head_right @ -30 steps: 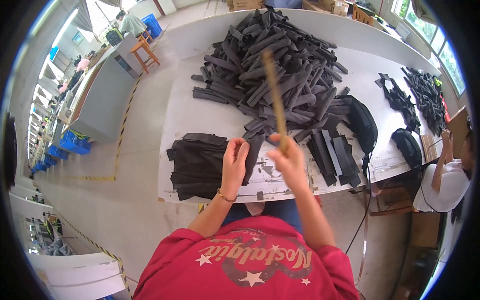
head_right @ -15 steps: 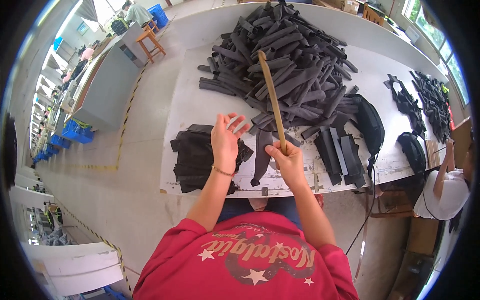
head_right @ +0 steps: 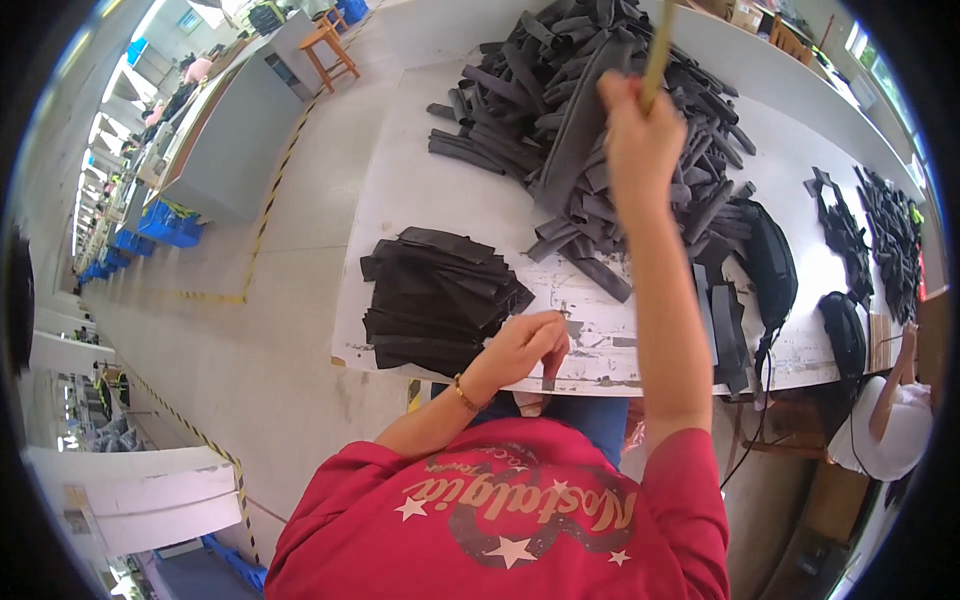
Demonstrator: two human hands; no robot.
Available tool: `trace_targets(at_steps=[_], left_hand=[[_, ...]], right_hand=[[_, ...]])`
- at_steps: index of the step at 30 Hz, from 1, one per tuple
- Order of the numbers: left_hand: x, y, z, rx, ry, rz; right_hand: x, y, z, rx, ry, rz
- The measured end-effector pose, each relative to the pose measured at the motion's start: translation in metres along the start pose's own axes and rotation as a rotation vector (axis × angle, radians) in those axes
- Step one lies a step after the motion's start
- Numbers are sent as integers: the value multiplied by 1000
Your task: Turn black fabric sleeves inside out using a thin wooden stick at a manufacturing workbench.
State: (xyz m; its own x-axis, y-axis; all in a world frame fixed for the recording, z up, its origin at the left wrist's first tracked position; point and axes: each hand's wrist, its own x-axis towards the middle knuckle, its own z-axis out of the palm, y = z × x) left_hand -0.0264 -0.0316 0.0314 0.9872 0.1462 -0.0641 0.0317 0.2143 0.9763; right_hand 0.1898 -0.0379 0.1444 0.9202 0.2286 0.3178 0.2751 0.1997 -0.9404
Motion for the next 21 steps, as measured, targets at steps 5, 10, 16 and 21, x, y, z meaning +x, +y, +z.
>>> trace_targets(at_steps=[5, 10, 16, 21], left_hand=[[38, 29, -101, 793, 382, 309], [83, -13, -211, 1272, -19, 153], [79, 1, -217, 1174, -53, -35], [65, 18, -197, 1150, 42, 192]], right_hand=[[34, 8, -20, -59, -120, 17], [-69, 74, -66, -180, -355, 255], [-127, 79, -137, -571, -658, 348], [-133, 56, -150, -598, -832, 409]])
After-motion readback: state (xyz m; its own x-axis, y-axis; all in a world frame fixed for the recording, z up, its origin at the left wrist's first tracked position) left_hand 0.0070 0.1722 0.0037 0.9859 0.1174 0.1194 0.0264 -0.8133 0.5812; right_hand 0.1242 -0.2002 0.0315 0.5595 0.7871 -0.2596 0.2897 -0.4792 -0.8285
